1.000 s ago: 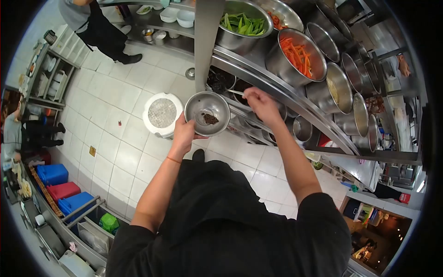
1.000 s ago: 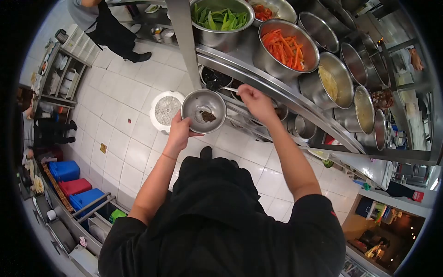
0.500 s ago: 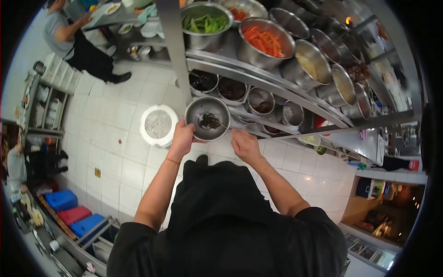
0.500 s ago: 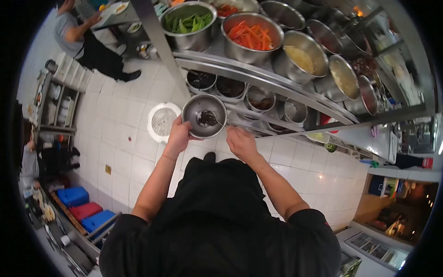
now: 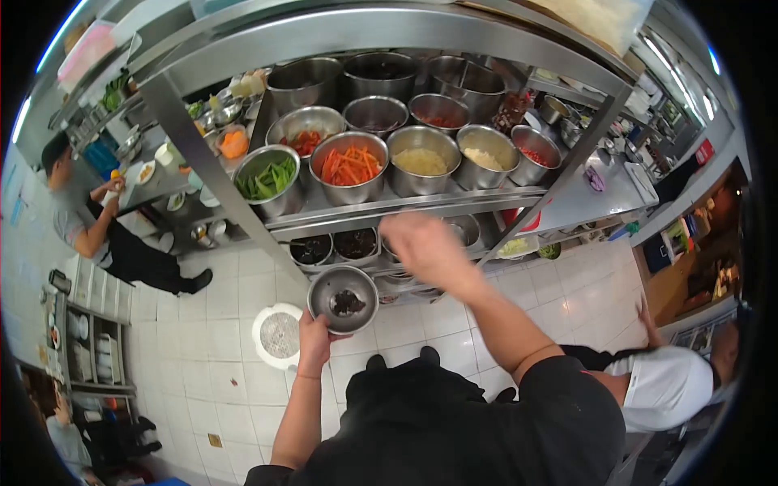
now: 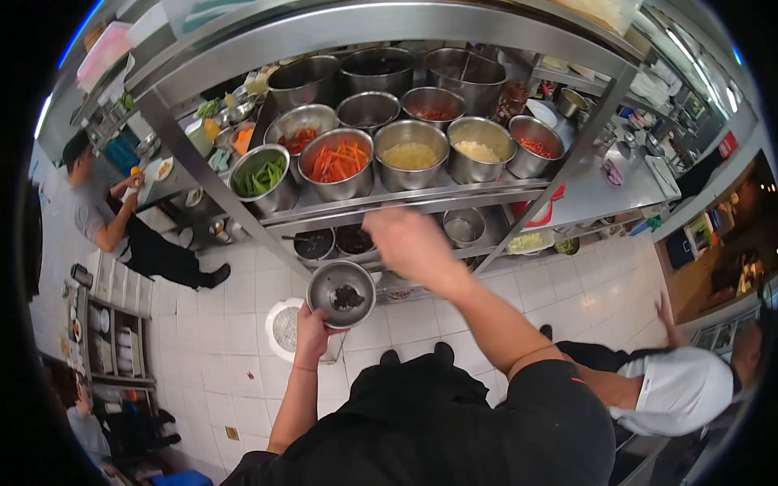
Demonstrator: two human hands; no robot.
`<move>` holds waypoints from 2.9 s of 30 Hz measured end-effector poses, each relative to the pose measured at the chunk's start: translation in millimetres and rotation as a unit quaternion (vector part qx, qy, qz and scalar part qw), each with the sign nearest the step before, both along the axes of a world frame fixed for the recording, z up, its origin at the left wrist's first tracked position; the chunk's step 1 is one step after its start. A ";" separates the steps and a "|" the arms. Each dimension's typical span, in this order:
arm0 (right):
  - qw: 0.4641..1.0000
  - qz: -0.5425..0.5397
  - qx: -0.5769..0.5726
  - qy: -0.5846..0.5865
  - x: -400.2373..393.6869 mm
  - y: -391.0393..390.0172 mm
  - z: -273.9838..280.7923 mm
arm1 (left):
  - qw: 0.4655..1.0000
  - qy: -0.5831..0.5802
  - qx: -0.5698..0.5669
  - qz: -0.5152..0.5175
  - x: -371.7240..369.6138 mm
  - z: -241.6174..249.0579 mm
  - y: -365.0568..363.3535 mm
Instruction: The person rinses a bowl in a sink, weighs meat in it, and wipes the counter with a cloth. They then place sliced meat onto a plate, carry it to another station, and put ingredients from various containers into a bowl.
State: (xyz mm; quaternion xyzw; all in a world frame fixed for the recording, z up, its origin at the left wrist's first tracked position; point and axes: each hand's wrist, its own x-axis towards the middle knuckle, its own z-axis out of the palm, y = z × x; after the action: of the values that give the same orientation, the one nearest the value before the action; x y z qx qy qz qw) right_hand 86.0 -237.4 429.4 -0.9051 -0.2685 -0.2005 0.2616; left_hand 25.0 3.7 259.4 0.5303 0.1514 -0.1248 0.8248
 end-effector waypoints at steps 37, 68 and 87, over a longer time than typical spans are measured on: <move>0.791 -0.389 0.458 0.113 -36.2 -533.3 -139.8 | 0.942 -0.039 -0.165 -0.288 -19.1 32.4 -494.7; 0.950 0.027 0.005 -0.312 251.9 -996.2 159.2 | 0.981 -0.131 0.021 -0.144 230.8 41.9 -1045.9; 0.933 -0.227 0.233 0.156 293.0 -1285.9 -300.7 | 0.988 0.128 0.084 0.037 211.6 -108.1 -1212.0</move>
State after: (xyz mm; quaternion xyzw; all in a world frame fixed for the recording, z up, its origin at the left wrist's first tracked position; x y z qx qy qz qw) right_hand 379.0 -1523.2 128.7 -0.8755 0.0424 -0.1674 0.4514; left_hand 236.6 -1208.3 151.3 0.5711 0.2850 -0.1480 0.7554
